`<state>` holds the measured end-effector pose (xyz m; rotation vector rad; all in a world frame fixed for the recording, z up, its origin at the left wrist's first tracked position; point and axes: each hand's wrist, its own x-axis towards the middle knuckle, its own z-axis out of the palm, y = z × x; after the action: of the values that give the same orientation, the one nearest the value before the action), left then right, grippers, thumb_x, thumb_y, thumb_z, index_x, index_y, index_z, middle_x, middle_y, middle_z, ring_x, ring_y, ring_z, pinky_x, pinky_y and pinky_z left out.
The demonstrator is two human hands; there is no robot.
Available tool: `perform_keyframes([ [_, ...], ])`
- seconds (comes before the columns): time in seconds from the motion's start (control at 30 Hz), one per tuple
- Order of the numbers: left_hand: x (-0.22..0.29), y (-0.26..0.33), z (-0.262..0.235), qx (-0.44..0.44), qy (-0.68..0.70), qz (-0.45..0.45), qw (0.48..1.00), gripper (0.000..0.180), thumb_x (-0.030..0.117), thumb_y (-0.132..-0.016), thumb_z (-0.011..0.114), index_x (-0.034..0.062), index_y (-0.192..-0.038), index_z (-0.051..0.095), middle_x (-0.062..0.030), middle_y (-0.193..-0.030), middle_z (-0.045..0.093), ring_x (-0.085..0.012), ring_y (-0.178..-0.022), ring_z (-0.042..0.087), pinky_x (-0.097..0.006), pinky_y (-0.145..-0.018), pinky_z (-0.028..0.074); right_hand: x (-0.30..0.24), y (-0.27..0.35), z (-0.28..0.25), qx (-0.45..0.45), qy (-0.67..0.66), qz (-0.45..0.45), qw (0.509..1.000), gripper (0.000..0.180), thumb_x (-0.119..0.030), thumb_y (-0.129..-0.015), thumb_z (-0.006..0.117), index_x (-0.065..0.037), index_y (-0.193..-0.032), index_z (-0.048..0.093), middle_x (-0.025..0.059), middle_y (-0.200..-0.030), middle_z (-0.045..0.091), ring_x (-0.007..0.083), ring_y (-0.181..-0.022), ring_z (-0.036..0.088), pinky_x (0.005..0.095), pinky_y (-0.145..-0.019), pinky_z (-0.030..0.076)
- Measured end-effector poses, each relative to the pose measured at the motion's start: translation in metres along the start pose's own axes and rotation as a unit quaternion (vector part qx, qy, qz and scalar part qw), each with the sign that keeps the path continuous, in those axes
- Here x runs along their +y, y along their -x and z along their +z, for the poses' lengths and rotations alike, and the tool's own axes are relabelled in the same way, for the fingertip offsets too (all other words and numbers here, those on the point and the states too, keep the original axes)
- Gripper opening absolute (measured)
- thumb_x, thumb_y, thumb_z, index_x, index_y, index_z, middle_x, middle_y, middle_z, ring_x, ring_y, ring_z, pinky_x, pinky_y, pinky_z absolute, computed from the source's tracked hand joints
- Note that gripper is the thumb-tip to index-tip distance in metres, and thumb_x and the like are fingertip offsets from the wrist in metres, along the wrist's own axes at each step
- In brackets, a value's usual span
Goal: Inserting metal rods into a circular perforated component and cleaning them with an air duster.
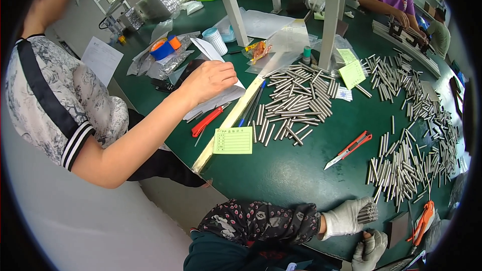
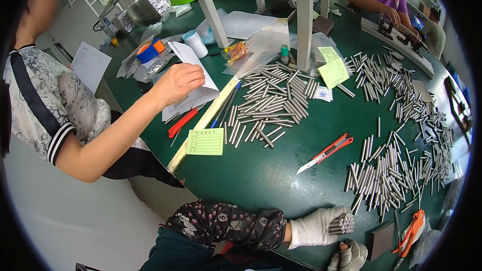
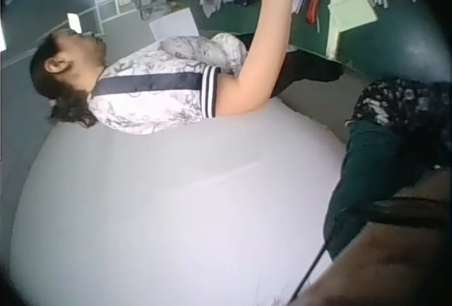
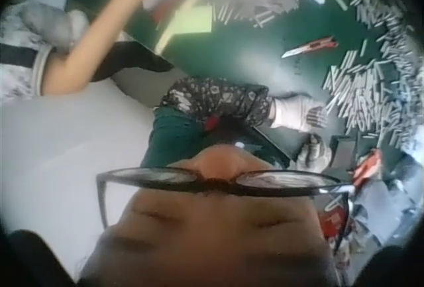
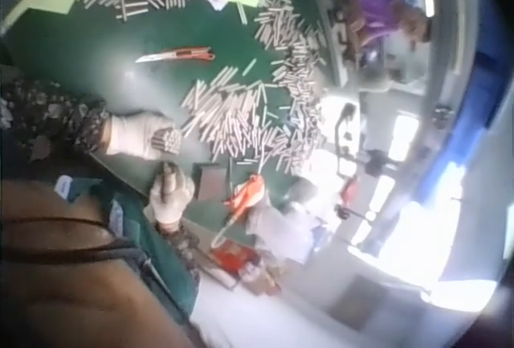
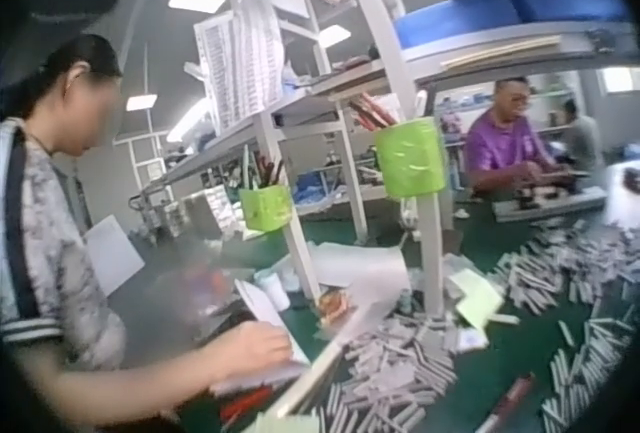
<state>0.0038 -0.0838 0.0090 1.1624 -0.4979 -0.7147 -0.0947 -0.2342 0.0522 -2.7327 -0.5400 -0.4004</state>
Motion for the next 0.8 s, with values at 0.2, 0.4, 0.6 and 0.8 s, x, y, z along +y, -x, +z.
perform_keyframes([
  [0.2, 0.007, 0.003, 0.001, -0.001, -0.025, -0.016, 1.000, 0.047, -0.002, -0.069, 0.058, 0.0002, -0.112, 0.039, -0.0074, -0.097, 0.056, -0.0125, -0.090, 0.053, -0.023, -0.081, 0.044, 0.001, 0.006, 0.002, 0.009, 0.000, 0.014, 1.000, 0.033, -0.008, -0.070, 0.056, -0.008, -0.102, 0.052, 0.0156, -0.083, 0.056, 0.0360, -0.067, 0.050, 0.0457, -0.060, 0.039],
  [0.4, 0.006, 0.005, 0.002, -0.004, 0.053, -0.045, 0.998, 0.051, -0.004, -0.069, 0.056, 0.0007, -0.115, 0.037, -0.0056, -0.100, 0.054, -0.0105, -0.092, 0.052, -0.022, -0.083, 0.042, -0.006, 0.005, -0.003, -0.021, 0.000, 0.055, 0.998, 0.030, -0.007, -0.067, 0.056, -0.008, -0.096, 0.055, 0.0144, -0.085, 0.056, 0.0358, -0.074, 0.051, 0.0459, -0.066, 0.040],
  [0.6, 0.008, 0.002, 0.001, -0.006, 0.090, -0.060, 0.994, 0.057, -0.007, -0.068, 0.055, 0.0016, -0.120, 0.034, -0.0037, -0.101, 0.054, -0.0094, -0.093, 0.052, -0.021, -0.084, 0.042, -0.001, 0.006, 0.001, 0.006, -0.014, 0.041, 0.999, 0.031, -0.008, -0.067, 0.057, -0.008, -0.097, 0.055, 0.0151, -0.089, 0.056, 0.0364, -0.075, 0.051, 0.0469, -0.068, 0.040],
  [0.8, 0.005, 0.003, -0.003, -0.009, 0.113, -0.045, 0.993, 0.058, -0.011, -0.065, 0.054, 0.0014, -0.118, 0.035, -0.0039, -0.102, 0.053, -0.0096, -0.097, 0.050, -0.021, -0.085, 0.041, -0.002, 0.004, 0.002, -0.014, -0.001, 0.033, 0.999, 0.035, -0.009, -0.066, 0.058, -0.009, -0.101, 0.054, 0.0149, -0.090, 0.056, 0.0367, -0.080, 0.050, 0.0466, -0.071, 0.040],
])
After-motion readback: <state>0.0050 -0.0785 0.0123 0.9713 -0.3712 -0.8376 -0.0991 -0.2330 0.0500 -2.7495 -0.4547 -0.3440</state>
